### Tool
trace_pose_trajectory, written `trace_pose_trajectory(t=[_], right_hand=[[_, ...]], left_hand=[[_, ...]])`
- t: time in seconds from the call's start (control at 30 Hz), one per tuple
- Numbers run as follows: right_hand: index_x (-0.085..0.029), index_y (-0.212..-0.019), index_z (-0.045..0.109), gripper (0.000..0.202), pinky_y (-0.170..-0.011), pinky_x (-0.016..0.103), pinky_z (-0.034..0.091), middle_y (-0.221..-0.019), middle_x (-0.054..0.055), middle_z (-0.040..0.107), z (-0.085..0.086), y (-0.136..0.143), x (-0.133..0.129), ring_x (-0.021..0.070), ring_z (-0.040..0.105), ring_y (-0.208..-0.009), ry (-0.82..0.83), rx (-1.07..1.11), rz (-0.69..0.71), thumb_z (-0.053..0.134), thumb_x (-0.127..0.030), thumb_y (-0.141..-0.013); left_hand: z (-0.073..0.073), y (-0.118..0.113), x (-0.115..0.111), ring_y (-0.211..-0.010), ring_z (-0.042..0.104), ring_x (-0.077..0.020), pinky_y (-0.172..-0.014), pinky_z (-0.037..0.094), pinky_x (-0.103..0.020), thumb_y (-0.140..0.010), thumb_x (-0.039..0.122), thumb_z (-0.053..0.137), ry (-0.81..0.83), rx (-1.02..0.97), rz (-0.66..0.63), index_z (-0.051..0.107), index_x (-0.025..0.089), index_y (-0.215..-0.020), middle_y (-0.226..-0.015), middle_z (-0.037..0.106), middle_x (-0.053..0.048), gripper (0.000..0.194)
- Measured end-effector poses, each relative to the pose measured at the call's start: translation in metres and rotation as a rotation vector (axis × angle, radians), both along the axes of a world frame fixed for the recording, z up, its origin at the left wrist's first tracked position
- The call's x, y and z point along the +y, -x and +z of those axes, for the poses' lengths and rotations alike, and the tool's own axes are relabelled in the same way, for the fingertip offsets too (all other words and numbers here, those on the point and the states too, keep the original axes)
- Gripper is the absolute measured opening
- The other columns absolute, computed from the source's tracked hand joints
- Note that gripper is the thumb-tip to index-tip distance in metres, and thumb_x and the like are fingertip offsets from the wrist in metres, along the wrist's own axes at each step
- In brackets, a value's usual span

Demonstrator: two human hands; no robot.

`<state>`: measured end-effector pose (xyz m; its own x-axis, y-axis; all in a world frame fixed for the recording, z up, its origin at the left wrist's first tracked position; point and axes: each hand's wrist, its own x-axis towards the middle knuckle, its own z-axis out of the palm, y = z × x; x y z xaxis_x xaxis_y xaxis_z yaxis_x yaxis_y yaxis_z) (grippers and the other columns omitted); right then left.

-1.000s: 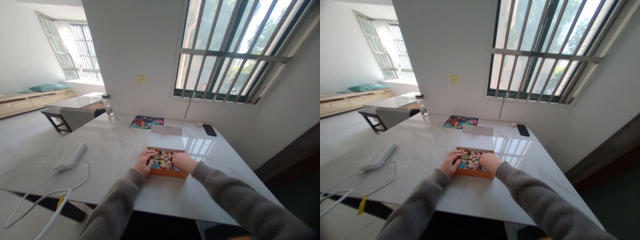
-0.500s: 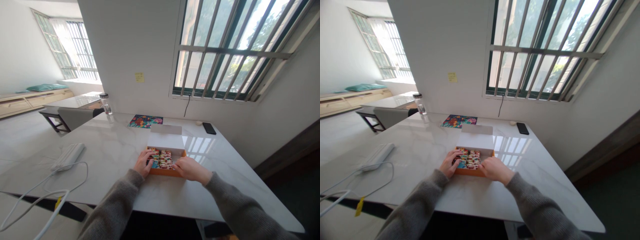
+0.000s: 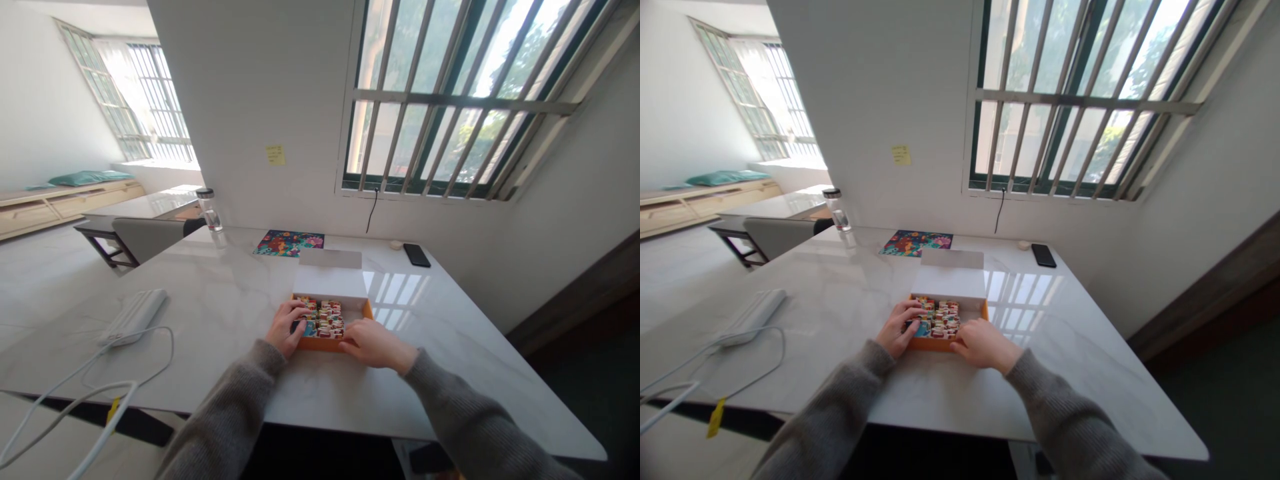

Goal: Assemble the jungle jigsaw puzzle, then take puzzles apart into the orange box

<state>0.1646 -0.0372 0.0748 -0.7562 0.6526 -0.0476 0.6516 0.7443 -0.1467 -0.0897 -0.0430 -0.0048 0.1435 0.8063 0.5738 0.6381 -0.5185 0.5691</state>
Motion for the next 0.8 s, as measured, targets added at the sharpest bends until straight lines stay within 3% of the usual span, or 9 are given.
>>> trace_pose_trajectory(t=[0.17, 0.37, 0.5, 0.6, 0.8], right_hand=[[-0.018, -0.084, 0.073, 0.029, -0.066, 0.028, 0.040, -0.085, 0.007, 0.075, -0.002, -0.003, 0.001, 0.0207, 0.067, -0.077, 0.004, -0.019, 0.006, 0.053, -0.036, -0.094], [-0.018, -0.078, 0.069, 0.027, -0.065, 0.026, 0.038, -0.081, 0.006, 0.072, 0.004, -0.003, 0.003, 0.0179, 0.064, -0.074, -0.022, 0.068, -0.022, 0.053, -0.031, -0.094], [-0.020, -0.100, 0.069, 0.017, -0.070, 0.025, 0.042, -0.092, 0.004, 0.071, 0.007, 0.000, -0.002, 0.0168, 0.064, -0.080, 0.019, 0.211, 0.030, 0.053, -0.024, -0.094], [-0.026, -0.120, 0.064, 0.029, -0.077, 0.027, 0.044, -0.103, 0.004, 0.070, 0.002, 0.004, -0.005, 0.0188, 0.065, -0.090, 0.005, 0.233, 0.072, 0.052, -0.023, -0.094], [-0.028, -0.126, 0.062, 0.033, -0.078, 0.029, 0.045, -0.106, 0.005, 0.071, -0.004, 0.009, -0.010, 0.0208, 0.066, -0.092, -0.043, 0.173, 0.066, 0.050, -0.023, -0.096]], left_hand=[[-0.004, 0.004, 0.000, -0.124, 0.046, -0.0266, -0.111, 0.040, -0.047, -0.092, 0.029, 0.051, 0.001, 0.056, -0.060, 0.074, 0.026, -0.110, -0.129, 0.055, -0.007, 0.029], [0.000, 0.009, 0.003, -0.119, 0.048, -0.0255, -0.107, 0.041, -0.045, -0.091, 0.029, 0.052, 0.011, 0.181, -0.078, 0.075, 0.028, -0.107, -0.125, 0.057, -0.006, 0.028], [0.011, 0.011, 0.004, -0.120, 0.048, -0.0270, -0.108, 0.035, -0.049, -0.089, 0.033, 0.056, 0.001, 0.351, -0.070, 0.074, 0.030, -0.107, -0.126, 0.058, -0.005, 0.026], [0.020, 0.009, 0.004, -0.125, 0.046, -0.0284, -0.112, 0.029, -0.051, -0.089, 0.033, 0.057, -0.028, 0.440, -0.116, 0.072, 0.031, -0.114, -0.130, 0.058, -0.006, 0.029], [0.026, 0.007, 0.003, -0.127, 0.048, -0.0271, -0.111, 0.034, -0.046, -0.092, 0.032, 0.054, -0.005, 0.491, -0.225, 0.074, 0.030, -0.106, -0.130, 0.060, -0.005, 0.024]])
